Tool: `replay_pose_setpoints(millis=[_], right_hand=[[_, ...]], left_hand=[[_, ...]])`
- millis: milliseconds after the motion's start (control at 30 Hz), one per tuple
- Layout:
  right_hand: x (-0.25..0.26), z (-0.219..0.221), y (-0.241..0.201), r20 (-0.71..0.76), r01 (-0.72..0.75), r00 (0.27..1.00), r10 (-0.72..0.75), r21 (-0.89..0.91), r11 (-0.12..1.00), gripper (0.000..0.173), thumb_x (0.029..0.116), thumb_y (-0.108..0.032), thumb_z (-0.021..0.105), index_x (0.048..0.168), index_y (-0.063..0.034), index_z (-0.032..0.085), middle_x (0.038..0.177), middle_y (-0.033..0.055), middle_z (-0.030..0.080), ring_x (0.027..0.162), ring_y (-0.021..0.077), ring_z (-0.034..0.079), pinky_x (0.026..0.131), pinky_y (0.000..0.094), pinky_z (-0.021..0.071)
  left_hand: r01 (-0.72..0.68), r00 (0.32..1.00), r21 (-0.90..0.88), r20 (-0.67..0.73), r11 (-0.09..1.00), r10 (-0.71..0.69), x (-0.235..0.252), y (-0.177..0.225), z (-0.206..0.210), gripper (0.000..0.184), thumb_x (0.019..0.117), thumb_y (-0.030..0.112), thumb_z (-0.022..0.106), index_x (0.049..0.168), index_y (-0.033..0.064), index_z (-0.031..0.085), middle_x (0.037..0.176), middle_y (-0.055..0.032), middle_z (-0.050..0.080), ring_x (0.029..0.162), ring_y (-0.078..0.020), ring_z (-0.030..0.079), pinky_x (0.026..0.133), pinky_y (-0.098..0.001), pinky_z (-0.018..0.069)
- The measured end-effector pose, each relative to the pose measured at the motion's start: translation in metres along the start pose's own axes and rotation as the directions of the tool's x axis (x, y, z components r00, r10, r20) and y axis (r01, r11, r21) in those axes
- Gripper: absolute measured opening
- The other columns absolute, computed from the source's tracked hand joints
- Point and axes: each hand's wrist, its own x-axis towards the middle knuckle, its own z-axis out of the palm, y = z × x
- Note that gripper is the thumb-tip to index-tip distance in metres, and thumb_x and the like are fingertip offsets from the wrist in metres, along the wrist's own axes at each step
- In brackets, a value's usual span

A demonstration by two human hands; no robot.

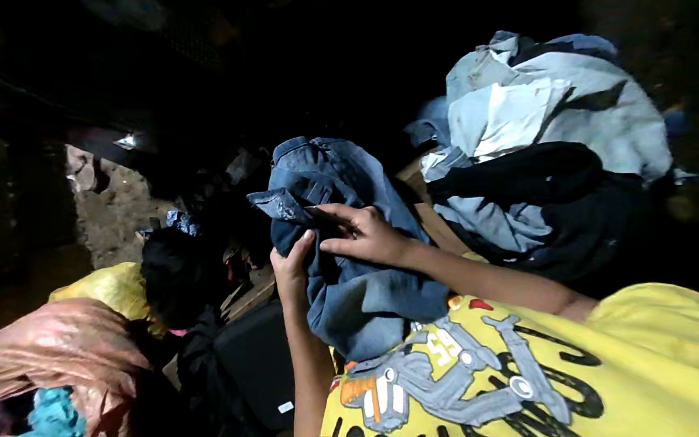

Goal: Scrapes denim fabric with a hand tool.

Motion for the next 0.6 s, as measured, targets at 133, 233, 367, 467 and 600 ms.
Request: replay_pose_setpoints(millis=[133,233,367,467,600], right_hand=[[-0.0017,-0.0033,0.0007,-0.005,0.052,0.999,-0.052,-0.031,0.998,0.049,0.0907,-0.018,0.074,0.134,0.002,0.062,0.094,0.0129,0.073,0.072,0.0094,0.063,0.067,0.0266,0.0537],[-0.0031,-0.0009,0.001,-0.008,0.05,0.999,-0.05,-0.026,0.998,0.05,0.0894,-0.017,0.075,0.135,0.0017,0.062,0.094,0.0126,0.073,0.071,0.0102,0.064,0.067,0.0281,0.0545],[-0.0021,0.0009,0.0001,-0.005,0.059,0.998,-0.059,-0.038,0.998,0.051,0.0895,-0.016,0.075,0.135,0.0019,0.062,0.091,0.0121,0.072,0.068,0.0098,0.062,0.064,0.0272,0.0531],[-0.0038,0.0015,-0.001,-0.002,0.064,0.998,-0.064,-0.046,0.997,0.052,0.0886,-0.014,0.075,0.135,0.0031,0.061,0.093,0.0133,0.073,0.069,0.0112,0.064,0.065,0.0283,0.0548],[-0.0042,0.0026,-0.0008,-0.014,0.081,0.997,-0.082,-0.054,0.995,0.051,0.0875,-0.012,0.075,0.134,0.0043,0.061,0.091,0.0127,0.072,0.068,0.0101,0.062,0.064,0.0267,0.0537]], left_hand=[[-0.036,0.999,0.026,0.017,0.999,0.035,0.0002,-0.0023,0.0017,0.019,0.0879,-0.004,0.053,0.094,0.0096,0.065,0.076,0.0072,0.073,0.071,0.0002,0.069,0.069,-0.0193,0.0593],[-0.037,0.999,0.03,0.003,0.999,0.037,-0.0018,-0.0003,0.002,0.021,0.0877,-0.005,0.052,0.094,0.0097,0.066,0.075,0.0067,0.073,0.069,0.0003,0.069,0.068,-0.0187,0.0589],[-0.053,0.999,0.017,0.012,0.998,0.053,-0.0009,-0.0011,-0.0007,0.022,0.0876,-0.005,0.052,0.092,0.0108,0.067,0.075,0.007,0.073,0.069,0.0,0.069,0.067,-0.0189,0.0589],[-0.042,0.999,0.024,0.017,0.999,0.042,-0.0031,-0.001,-0.0024,0.021,0.0885,-0.004,0.054,0.092,0.0116,0.068,0.076,0.0067,0.073,0.069,0.0,0.069,0.066,-0.0189,0.0589],[-0.037,0.999,0.011,0.028,0.999,0.037,-0.0028,-0.0022,-0.0039,0.019,0.088,-0.002,0.056,0.092,0.0117,0.069,0.076,0.0061,0.073,0.069,-0.0005,0.069,0.066,-0.0192,0.0588]])
